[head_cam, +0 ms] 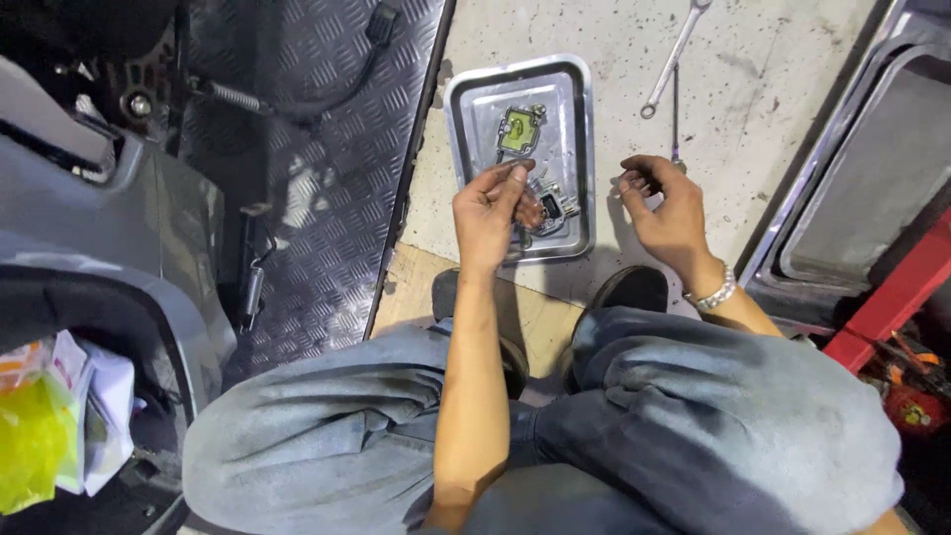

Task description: Disassembling a motorcycle carburetor using a screwdriver and an impact driver to remove internal components.

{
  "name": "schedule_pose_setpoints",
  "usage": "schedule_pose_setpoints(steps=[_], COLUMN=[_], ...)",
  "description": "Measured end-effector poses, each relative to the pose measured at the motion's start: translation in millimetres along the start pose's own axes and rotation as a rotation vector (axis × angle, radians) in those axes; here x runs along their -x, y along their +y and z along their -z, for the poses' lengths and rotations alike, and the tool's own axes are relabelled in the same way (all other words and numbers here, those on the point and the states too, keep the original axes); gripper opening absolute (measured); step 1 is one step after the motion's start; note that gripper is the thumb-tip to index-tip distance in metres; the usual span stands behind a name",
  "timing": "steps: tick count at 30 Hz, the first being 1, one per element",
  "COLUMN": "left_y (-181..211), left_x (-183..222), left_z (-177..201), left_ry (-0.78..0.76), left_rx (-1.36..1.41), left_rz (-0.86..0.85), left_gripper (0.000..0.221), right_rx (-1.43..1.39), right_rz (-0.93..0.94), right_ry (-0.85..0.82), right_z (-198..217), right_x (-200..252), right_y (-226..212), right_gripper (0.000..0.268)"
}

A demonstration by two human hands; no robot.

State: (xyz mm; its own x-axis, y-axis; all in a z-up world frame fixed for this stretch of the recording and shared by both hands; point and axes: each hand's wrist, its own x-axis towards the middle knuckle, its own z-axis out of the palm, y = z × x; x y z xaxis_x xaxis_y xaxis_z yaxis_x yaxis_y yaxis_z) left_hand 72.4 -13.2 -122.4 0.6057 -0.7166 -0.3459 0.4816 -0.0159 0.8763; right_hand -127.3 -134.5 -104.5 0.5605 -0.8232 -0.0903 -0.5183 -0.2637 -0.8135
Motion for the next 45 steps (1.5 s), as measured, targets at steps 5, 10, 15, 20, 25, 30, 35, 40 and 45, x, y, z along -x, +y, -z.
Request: schedule_pose_setpoints(steps=[5,10,15,20,25,30,35,40,45], left_y=[80.9,178.6,320.1,459.0,578.9,641.5,664.5,794.6,718.1], left_x=[16.2,53.7,133.6,227.7,293.2,330.9,360.3,459.5,420.1], left_z=[-23.0,-59.6,-122.8,-181.5,-226.6,-262.7,-289.5,-368.2,-314.0], left_ry=[-0.025,-0.114,-0.174,-0.306,-0.541,-0.747,-0.861,-0.633,-0.921], left_rx=[-1.066,-0.736,-0.823,-0.880,-0.890,-0.926,-0.910,-0.163,0.105], left_rz=[-0.148,0.221,0.313,0.339,0.293,0.143,0.140,0.614,0.658], left_gripper=[0.043,0.044,0.045,0.045,0.039,0.036,0.040,0.088,0.089], right_rx=[0.027,-0.531,-0.435,-0.359,-0.559,-0.540,-0.424,0.127,-0.063], right_rz=[-0.266,-0.329,-0.308,-0.532,-0.701,-0.770,-0.635,0.185,-0.218], right_ry=[-0.178,-0.137,-0.013,-0.021,0.043,0.160,0.423,0.712,0.655], right_z=[42.5,128.3,213.0,304.0,349.4,389.3,412.1,388.9,399.3], right_x=[-9.7,6.0,79.5,164.9,232.4,271.6,298.6,275.7,248.7], right_y=[-34.5,-147.3,-279.0,-462.3,-565.7,-659.9,-743.9,-750.6,-678.6], right_gripper=[0.047,0.042,0.038,0.044,0.048,0.046,0.048,0.069,0.060])
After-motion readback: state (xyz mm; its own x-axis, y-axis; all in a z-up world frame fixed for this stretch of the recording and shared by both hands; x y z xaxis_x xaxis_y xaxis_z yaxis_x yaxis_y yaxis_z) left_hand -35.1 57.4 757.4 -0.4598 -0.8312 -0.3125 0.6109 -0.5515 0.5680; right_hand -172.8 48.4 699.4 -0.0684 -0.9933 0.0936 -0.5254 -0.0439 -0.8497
